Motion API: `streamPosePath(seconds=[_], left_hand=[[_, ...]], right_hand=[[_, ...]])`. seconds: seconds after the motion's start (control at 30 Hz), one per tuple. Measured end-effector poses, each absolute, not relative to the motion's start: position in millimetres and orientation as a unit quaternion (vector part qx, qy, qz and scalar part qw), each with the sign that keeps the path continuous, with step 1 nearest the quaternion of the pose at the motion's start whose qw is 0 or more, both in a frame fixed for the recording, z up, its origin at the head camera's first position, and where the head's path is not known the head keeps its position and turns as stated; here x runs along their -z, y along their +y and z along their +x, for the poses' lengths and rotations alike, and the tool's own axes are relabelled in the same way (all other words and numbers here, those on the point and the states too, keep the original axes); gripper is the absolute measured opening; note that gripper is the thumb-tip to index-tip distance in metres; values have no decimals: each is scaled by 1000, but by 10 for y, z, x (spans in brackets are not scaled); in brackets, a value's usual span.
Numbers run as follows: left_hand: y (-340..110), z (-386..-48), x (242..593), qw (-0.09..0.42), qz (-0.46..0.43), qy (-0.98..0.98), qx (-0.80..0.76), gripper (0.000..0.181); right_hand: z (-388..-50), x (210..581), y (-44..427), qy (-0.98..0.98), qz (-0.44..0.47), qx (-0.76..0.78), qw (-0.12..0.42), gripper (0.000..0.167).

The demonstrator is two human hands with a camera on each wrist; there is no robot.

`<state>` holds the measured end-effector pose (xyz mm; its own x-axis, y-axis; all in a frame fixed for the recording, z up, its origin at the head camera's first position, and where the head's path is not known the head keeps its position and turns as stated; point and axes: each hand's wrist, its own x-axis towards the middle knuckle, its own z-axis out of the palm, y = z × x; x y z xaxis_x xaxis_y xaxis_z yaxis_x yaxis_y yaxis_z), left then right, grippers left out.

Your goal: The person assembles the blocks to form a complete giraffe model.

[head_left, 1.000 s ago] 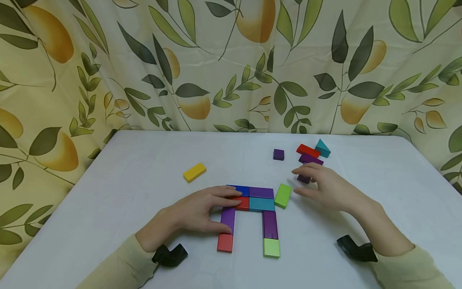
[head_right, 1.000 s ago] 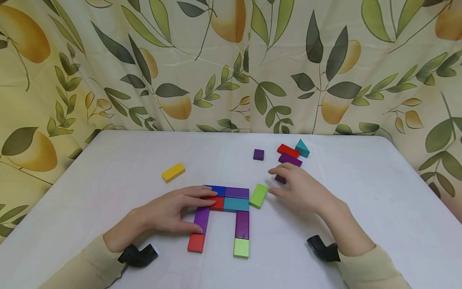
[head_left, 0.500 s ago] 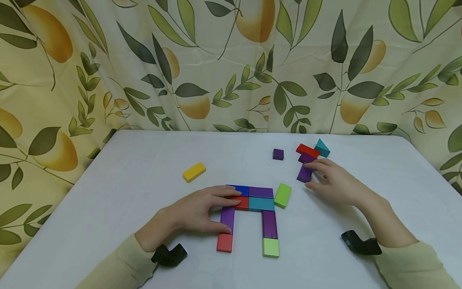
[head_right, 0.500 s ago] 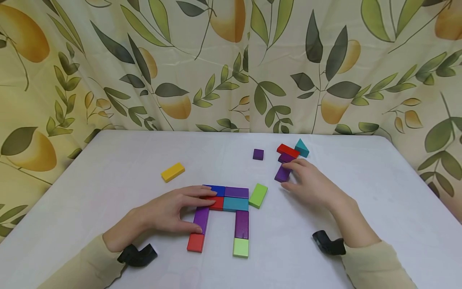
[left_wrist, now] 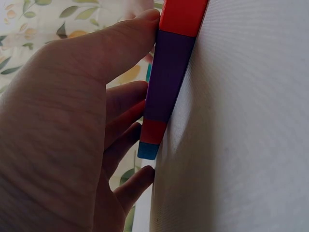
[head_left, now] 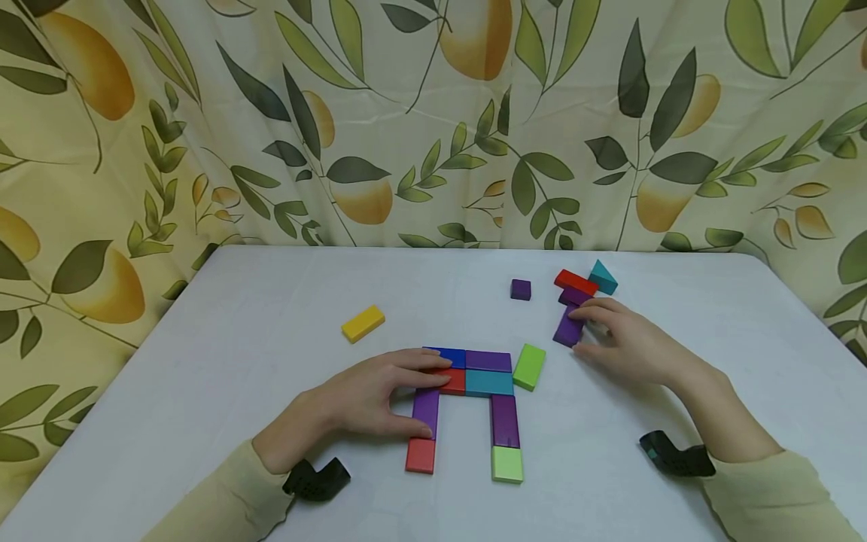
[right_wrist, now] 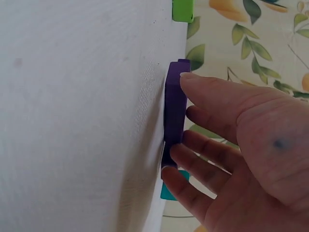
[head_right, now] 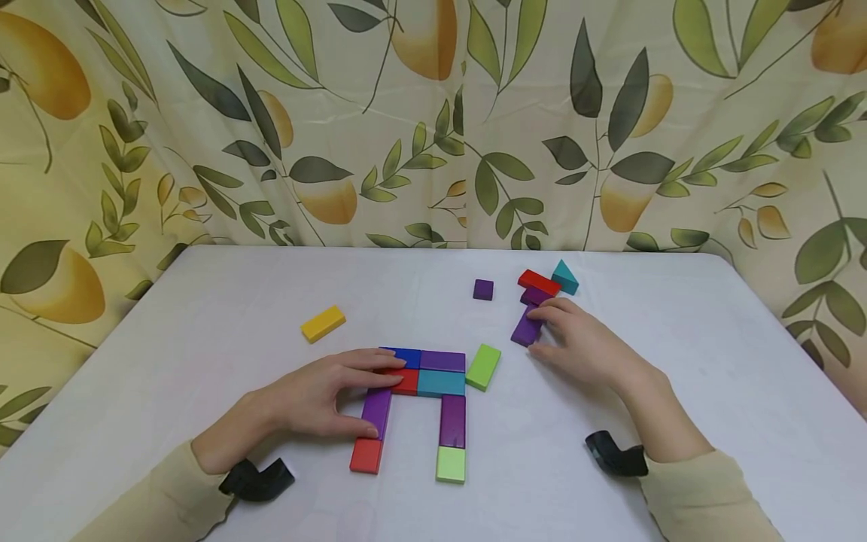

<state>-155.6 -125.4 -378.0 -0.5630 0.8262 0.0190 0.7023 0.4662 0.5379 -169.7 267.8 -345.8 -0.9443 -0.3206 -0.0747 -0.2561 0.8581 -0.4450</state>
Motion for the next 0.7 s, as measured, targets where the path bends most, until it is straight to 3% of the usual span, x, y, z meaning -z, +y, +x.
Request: streamPosePath(seconds=[0.43,0.7], left_hand=[[-1280,-1543,3781,126,446,850,-252,64],[-1261,-1559,3787,124,452,846,-252,64]], right_hand=[[-1756,3454,2621,959,-138,238,62,44],[-1758,3432,2567,956,-140,249,63,47]])
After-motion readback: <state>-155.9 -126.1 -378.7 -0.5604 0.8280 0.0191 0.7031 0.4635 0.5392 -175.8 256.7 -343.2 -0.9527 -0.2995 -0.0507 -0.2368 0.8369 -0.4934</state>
